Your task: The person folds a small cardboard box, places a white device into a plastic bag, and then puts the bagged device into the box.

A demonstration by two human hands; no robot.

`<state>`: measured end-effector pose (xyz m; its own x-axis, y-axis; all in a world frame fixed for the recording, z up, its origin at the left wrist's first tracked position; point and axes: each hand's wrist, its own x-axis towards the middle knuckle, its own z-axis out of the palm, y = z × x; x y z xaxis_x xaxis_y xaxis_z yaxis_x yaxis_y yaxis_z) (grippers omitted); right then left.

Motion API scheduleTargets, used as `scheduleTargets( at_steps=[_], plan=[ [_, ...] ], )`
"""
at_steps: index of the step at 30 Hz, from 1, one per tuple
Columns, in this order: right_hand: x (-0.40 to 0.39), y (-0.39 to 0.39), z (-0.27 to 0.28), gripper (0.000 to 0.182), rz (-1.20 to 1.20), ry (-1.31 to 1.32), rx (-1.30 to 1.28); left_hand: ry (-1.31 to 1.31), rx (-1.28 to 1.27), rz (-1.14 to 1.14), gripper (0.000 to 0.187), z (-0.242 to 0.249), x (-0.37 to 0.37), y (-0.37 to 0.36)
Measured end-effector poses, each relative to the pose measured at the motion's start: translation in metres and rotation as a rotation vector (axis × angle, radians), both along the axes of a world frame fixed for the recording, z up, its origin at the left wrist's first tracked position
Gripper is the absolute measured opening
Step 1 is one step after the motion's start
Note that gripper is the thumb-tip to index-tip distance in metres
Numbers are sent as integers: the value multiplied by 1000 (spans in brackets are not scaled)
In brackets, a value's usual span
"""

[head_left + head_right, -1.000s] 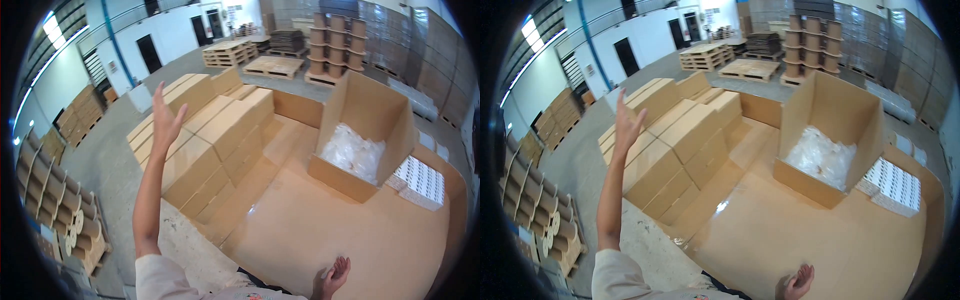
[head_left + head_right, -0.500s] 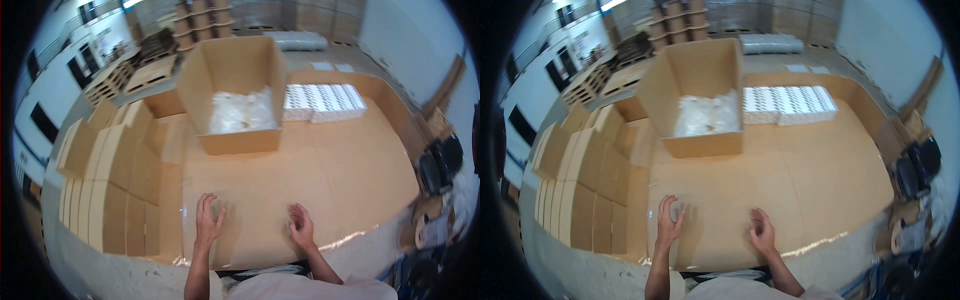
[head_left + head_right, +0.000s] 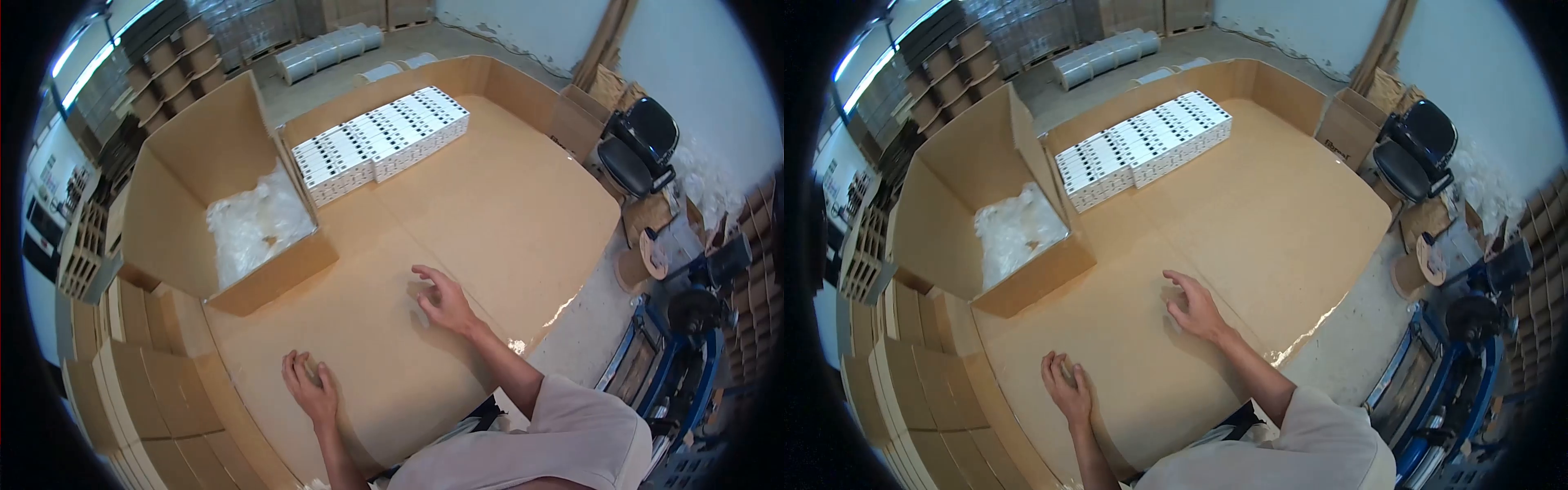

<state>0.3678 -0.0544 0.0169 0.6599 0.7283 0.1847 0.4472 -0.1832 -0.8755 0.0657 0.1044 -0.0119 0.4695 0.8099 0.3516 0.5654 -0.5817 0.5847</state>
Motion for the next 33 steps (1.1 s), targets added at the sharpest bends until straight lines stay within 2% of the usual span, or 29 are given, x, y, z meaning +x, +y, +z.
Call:
scheduleTargets(
  at_steps=[7, 10, 13, 16, 22, 25, 30, 31, 32, 33],
  plan=[
    [98, 71, 0, 65, 28, -181, -78, 36, 8, 15, 34, 0, 3, 2],
    [133, 116, -1, 68, -50, -232, -67, 49, 32, 27, 34, 2, 6, 1],
    [156, 153, -9, 69, -146, -328, 70, 68, 39, 27, 33, 3, 9, 0],
    [171, 176, -10, 72, -131, -298, 77, 106, 39, 34, 34, 7, 11, 3],
    [181, 190, 4, 78, -128, -251, -8, 132, 61, 50, 33, 6, 12, 5],
    [182, 193, -6, 73, -144, -274, 44, 124, 57, 59, 34, 4, 12, 6],
    [174, 187, -72, 67, -153, -169, 258, 61, 29, 69, 32, 11, 8, 11],
    [148, 181, -57, 62, -174, -7, 223, 41, 18, 77, 31, 5, 4, 19],
    [134, 182, -71, 54, -250, 53, 222, 14, 11, 94, 30, 5, -1, 29],
    [121, 171, -73, 51, -198, -196, 214, -1, 30, 147, 29, 15, -7, 40]
  ],
)
